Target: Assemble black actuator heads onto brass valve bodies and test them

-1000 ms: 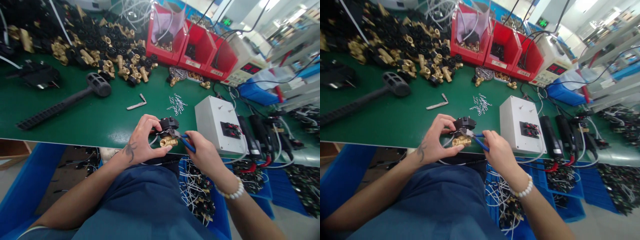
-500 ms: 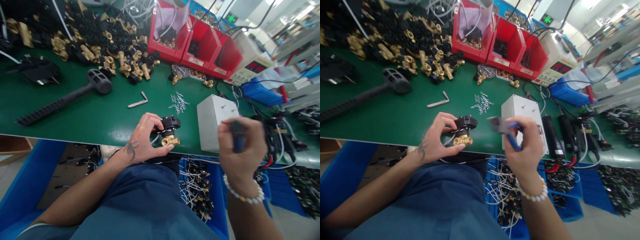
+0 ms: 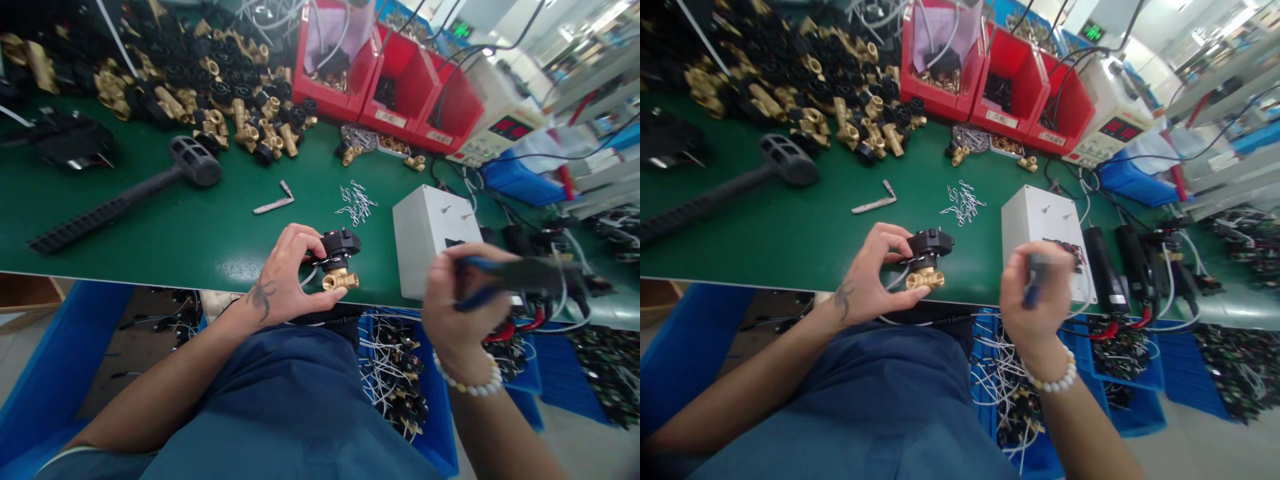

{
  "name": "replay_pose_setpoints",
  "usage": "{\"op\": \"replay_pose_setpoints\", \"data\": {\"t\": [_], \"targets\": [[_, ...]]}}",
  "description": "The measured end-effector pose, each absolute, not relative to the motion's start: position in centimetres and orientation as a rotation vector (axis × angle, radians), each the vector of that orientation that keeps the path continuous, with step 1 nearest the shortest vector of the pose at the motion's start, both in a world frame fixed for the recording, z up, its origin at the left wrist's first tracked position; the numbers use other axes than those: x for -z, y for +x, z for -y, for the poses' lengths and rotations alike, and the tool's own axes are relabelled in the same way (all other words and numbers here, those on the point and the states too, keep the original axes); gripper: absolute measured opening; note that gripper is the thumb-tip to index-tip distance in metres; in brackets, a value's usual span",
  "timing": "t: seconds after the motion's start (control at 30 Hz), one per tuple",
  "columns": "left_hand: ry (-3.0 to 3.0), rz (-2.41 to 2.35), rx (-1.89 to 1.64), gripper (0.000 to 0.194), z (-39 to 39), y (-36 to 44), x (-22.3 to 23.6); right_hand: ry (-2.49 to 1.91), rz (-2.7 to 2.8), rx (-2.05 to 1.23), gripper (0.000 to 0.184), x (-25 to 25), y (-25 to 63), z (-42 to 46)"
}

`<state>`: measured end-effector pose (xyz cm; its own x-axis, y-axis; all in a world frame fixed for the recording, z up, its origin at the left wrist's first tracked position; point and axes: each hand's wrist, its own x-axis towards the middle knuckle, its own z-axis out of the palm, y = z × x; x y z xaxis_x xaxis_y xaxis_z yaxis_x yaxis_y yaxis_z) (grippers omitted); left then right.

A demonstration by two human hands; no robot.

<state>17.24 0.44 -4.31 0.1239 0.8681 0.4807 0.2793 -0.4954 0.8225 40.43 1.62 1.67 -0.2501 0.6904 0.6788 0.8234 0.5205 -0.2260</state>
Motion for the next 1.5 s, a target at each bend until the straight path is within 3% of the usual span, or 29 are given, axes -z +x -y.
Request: {"op": "replay_pose_setpoints", "data": {"t": [0.13,0.3,0.47,0.67,0.87,1.07,1.23,1.3,1.43,1.5], "targets": [[1.842,-1.106,-1.409,0.041,-0.4,17.3,4.4,-1.204,2.475,0.126,0.017,-1.9,40.3,-1.5],[1.846,-1.106,-1.382,0.042,-0.4,17.3,4.3,-1.227,1.983,0.189,0.016,-2.5,40.1,-1.3],[1.864,-1.107,-1.38,0.042,-0.4,17.2,4.2,-1.227,2.475,0.129,0.017,-1.8,40.0,-1.4],[1.857,-1.104,-1.403,0.042,-0.5,17.3,4.4,-1.279,2.058,0.215,0.015,-2.2,40.4,-1.3],[1.867,-1.115,-1.383,0.042,-0.5,17.3,4.3,-1.269,2.432,0.133,0.016,-1.6,40.2,-1.6],[1.869,-1.097,-1.4,0.043,-0.5,17.3,4.3,-1.261,2.105,0.176,0.013,-1.8,40.0,-1.2],[1.842,-1.102,-1.398,0.044,-0.4,17.3,4.5,-1.38,2.333,-0.175,0.014,-0.2,39.7,-1.2],[1.773,-1.119,-1.433,0.045,-0.4,17.3,4.6,-1.513,2.199,-0.306,0.02,0.4,39.7,-1.3],[1.705,-1.25,-1.53,0.045,-0.1,17.3,4.5,-1.774,2.21,-0.331,0.066,1.5,40.1,-1.5],[1.762,-1.305,-1.527,0.047,0.1,17.2,4.3,-1.786,2.287,-0.237,0.08,1.8,40.2,-1.5]]}}
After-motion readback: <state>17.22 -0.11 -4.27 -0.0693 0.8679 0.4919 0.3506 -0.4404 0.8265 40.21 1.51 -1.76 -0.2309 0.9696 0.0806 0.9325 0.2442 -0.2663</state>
